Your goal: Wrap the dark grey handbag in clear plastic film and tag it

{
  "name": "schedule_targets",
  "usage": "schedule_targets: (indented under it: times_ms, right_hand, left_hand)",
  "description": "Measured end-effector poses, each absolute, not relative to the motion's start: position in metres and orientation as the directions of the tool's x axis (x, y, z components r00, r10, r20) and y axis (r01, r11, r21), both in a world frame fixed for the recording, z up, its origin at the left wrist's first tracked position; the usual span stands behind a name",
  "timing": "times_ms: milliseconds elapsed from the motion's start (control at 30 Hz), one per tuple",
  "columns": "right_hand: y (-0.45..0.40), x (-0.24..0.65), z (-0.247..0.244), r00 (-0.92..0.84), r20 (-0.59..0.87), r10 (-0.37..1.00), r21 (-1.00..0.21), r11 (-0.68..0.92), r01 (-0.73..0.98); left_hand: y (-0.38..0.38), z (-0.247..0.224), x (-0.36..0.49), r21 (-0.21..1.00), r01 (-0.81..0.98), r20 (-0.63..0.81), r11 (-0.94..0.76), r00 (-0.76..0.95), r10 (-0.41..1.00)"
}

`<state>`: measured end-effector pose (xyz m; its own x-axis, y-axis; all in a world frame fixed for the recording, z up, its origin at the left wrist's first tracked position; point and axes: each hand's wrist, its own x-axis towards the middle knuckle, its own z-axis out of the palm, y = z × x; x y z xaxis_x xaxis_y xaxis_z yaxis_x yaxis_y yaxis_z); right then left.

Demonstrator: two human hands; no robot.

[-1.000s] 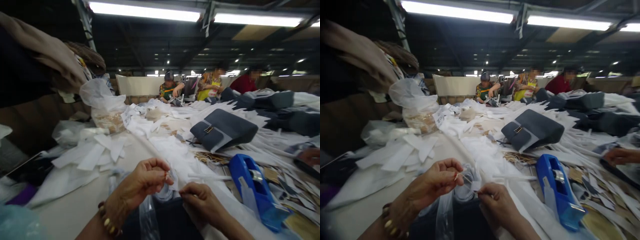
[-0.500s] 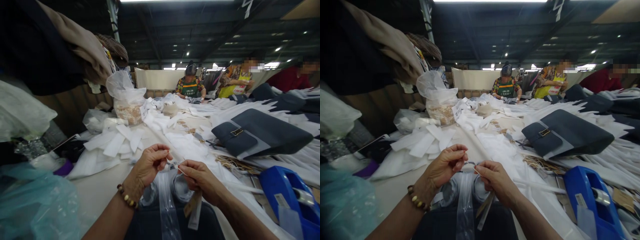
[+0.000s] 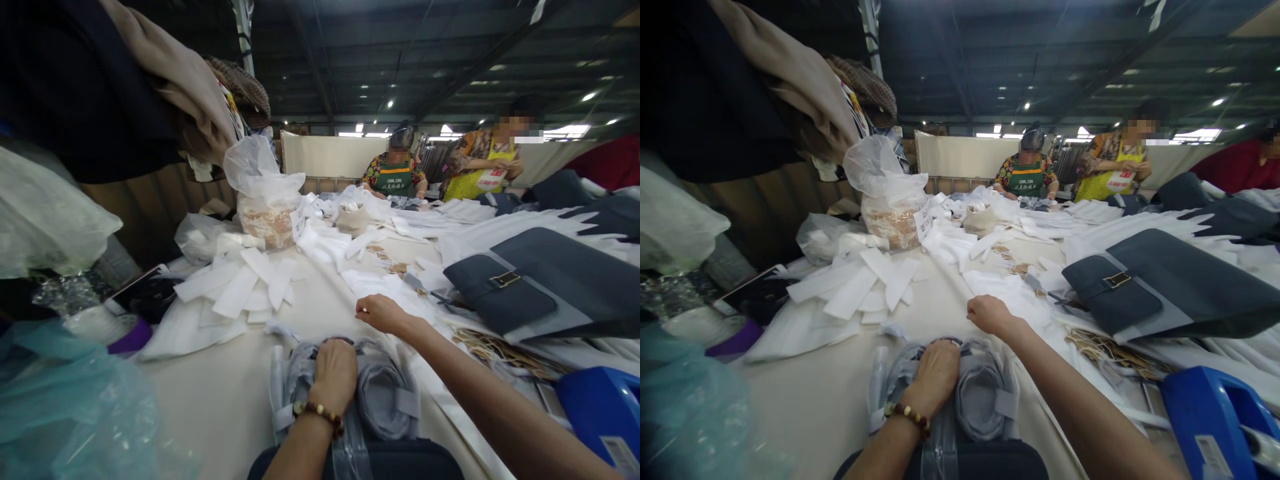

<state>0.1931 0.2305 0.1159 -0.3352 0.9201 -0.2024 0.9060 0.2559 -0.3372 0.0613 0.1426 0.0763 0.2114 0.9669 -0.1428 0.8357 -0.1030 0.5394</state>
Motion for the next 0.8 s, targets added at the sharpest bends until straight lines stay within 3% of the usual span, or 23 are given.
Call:
schedule_targets:
  times_ms: [167, 333, 567, 800]
  right_hand:
    - [0.244, 0.186, 0.092, -0.497, -0.395, 0.773, -0.448, 0.31, 0.839]
    - [0.25, 0.186, 0.077, -0.571, -0.5, 0.652, -0.602, 0.213, 0.77]
    - [0.246, 0.184, 0.069, -0.622, -0.461, 0.633, -0.732, 0.126, 0.67]
    - [0.247, 0.191, 0.071, -0.603, -0.41, 0.685, -0.711, 0.174, 0.681]
  left_hand:
    - [0.145, 0.062, 0.06, 0.488, 0.869, -0.081, -0.078, 0.134, 0.988]
    - [0.151, 0.05, 0.058, 0.555, 0.83, -0.012, -0.056, 0.075, 0.997]
    - [0.16, 0.051, 0.058, 0.661, 0.749, -0.059, 0.047, -0.011, 0.998]
    - [0.161, 0.052, 0.054, 0.621, 0.774, -0.143, 0.122, -0.04, 0.989]
